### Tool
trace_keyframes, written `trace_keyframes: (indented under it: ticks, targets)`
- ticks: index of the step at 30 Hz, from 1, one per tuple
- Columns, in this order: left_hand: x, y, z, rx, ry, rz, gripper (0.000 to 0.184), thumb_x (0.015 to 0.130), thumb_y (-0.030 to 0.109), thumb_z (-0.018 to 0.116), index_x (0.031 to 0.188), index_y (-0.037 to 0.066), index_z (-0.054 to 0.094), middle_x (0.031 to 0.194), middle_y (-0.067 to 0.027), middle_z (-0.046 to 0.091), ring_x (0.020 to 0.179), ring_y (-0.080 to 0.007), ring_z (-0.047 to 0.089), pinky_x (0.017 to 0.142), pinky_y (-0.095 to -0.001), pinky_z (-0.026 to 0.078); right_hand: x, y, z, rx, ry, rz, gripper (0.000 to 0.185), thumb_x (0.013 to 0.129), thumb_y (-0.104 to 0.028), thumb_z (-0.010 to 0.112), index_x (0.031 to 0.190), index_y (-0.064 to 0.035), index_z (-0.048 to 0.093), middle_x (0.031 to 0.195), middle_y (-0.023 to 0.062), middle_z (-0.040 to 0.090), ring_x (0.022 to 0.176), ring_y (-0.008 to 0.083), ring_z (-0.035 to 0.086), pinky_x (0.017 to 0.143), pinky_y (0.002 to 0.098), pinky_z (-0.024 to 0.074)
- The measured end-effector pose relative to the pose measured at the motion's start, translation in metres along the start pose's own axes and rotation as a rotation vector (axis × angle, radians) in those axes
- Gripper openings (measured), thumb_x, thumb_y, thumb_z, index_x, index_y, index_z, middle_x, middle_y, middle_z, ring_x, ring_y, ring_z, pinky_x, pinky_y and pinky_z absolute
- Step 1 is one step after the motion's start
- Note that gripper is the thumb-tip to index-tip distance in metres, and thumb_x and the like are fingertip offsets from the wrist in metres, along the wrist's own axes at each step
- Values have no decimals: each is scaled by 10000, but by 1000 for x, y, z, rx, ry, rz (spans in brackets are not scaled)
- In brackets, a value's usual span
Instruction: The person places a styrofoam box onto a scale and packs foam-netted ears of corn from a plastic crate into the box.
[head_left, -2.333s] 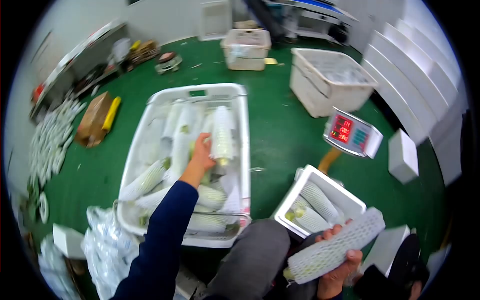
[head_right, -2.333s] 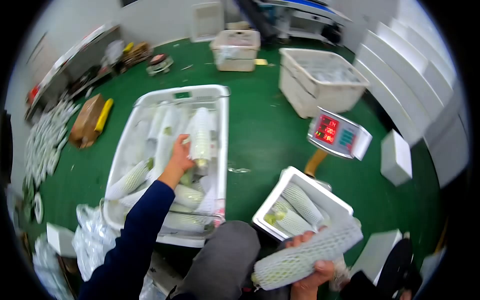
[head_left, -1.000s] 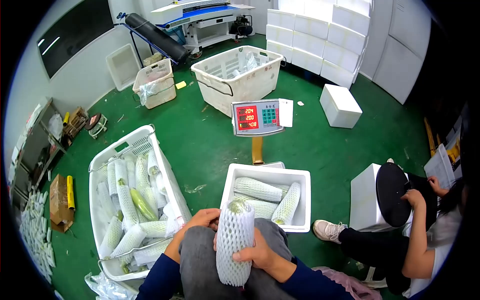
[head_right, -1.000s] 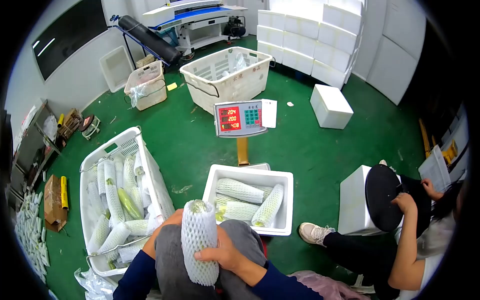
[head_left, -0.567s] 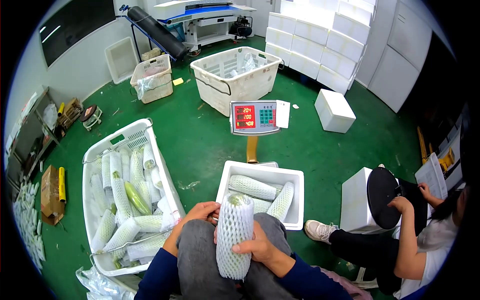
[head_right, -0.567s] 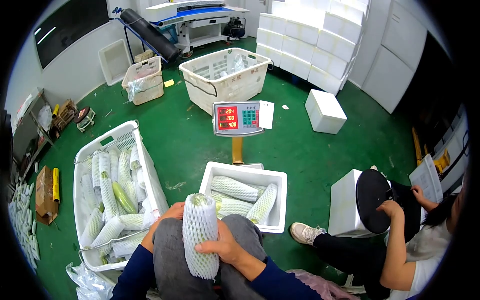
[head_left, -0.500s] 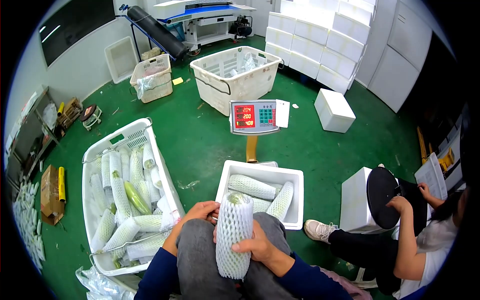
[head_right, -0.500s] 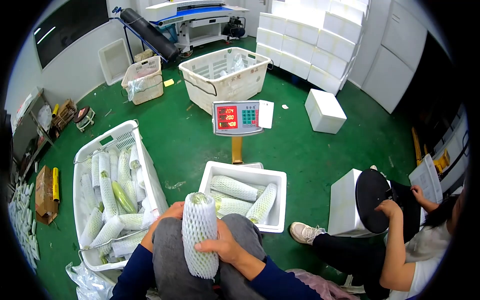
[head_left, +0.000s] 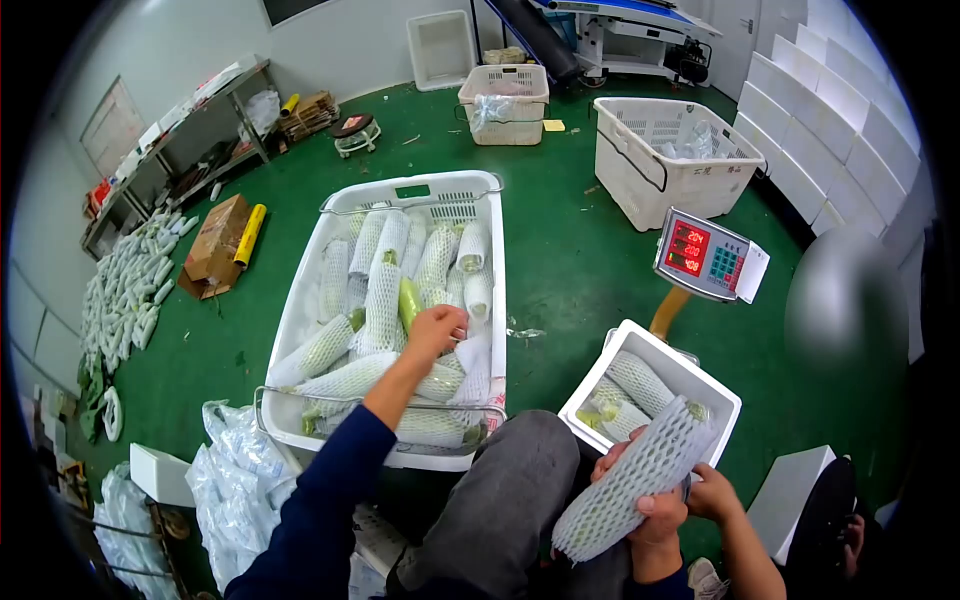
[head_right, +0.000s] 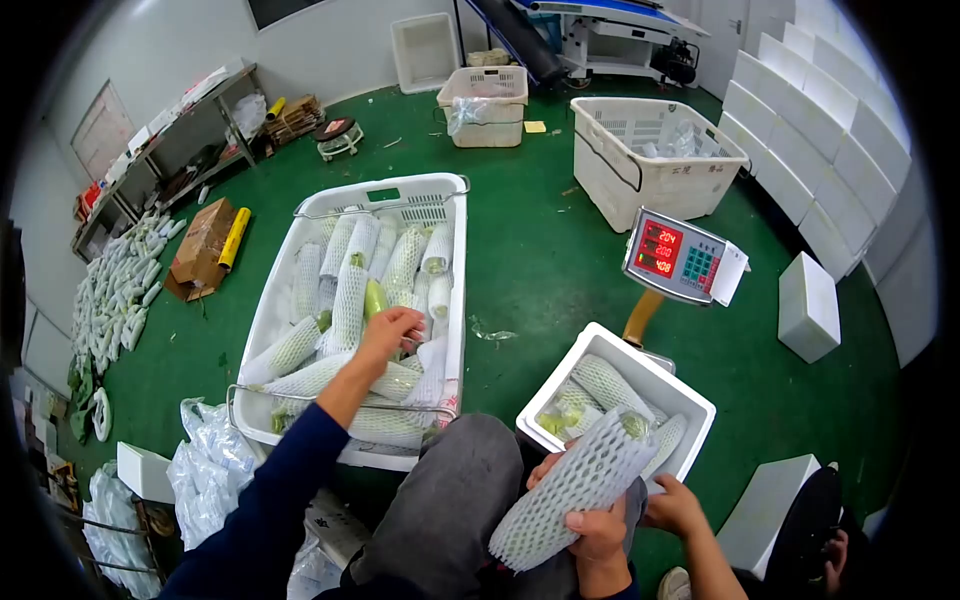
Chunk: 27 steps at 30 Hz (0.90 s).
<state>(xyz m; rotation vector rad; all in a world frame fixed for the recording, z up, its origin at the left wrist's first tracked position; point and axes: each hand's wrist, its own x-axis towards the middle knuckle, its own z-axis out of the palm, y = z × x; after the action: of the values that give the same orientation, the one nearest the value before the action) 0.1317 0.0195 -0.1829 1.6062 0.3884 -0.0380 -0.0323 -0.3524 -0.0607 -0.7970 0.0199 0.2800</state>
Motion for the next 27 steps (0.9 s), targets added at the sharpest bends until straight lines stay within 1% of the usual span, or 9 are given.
trace_keyframes:
  ticks: [7, 11, 13, 15, 17, 18, 20, 21, 27]
  targets:
    - [122, -30, 12, 64, -104, -328, 619, 809, 426, 711, 1216, -27, 600, 1042, -185, 674, 805, -252, 666, 623, -399, 550, 15, 10, 21, -73, 60, 88, 846, 515, -255, 772, 1253, 6, 453, 961, 213, 627, 841, 341, 638, 777, 455, 544]
    - [158, -60, 51, 454, 349, -155, 942, 727, 507, 735, 1315, -170, 446, 1237, -336, 619, 1089, -448, 656, 913, -473, 534, 20, 7, 26, -88, 98, 92, 810, 509, -240, 757, 1224, 13, 472, 950, 220, 627, 841, 354, 647, 797, 461, 546]
    - [146, -61, 42, 530, 255, -28, 773, 761, 501, 718, 1252, -75, 561, 1120, -304, 678, 1116, -434, 645, 997, -496, 479, 14, 8, 10, -18, 34, 91, 863, 546, -188, 768, 1308, 59, 447, 1065, 246, 630, 979, 367, 653, 922, 472, 533]
    - [210, -158, 15, 373, 131, 136, 296, 893, 298, 666, 1069, 64, 623, 858, -154, 681, 748, -309, 678, 634, -488, 569, 13, 8, 7, -83, -28, 79, 828, 596, -202, 798, 1319, 42, 476, 1094, 229, 636, 1011, 358, 651, 898, 469, 539]
    - [185, -130, 10, 134, 59, -48, 290, 905, 307, 678, 1084, 103, 575, 802, -104, 629, 686, -251, 653, 504, -442, 540, 11, 8, -2, -126, -76, 137, 788, 623, -198, 788, 1311, 50, 497, 1150, 205, 644, 1072, 307, 653, 964, 416, 514]
    - [169, -122, 18, -9, 63, 19, 375, 930, 346, 651, 1186, 84, 571, 936, -163, 667, 785, -292, 685, 601, -458, 562, 11, 11, -9, -122, -113, 148, 801, 633, -174, 781, 1340, 54, 483, 1173, 186, 648, 1090, 283, 653, 971, 407, 512]
    - [150, -123, 15, 371, 191, 230, 594, 958, 430, 606, 1366, 8, 514, 1216, -265, 649, 1130, -374, 634, 977, -434, 488, 9, 16, -3, -62, -142, 112, 815, 689, -114, 783, 1416, 32, 444, 1223, 153, 644, 1128, 253, 640, 1002, 380, 490]
    - [149, -133, 9, 645, 295, 246, 623, 967, 451, 584, 1369, -19, 509, 1226, -272, 645, 1160, -388, 618, 1014, -438, 460, 6, 15, 2, -64, -150, 72, 839, 701, -110, 790, 1443, 20, 420, 1261, 138, 626, 1164, 242, 617, 1026, 373, 468]
    - [162, -158, -24, 485, 0, 218, 556, 982, 354, 564, 1311, -93, 541, 1193, -277, 660, 1102, -362, 652, 952, -411, 491, 4, 9, 5, -13, -242, -16, 962, 715, -159, 770, 1537, 3, 297, 1403, 92, 513, 1291, 189, 489, 1111, 336, 353]
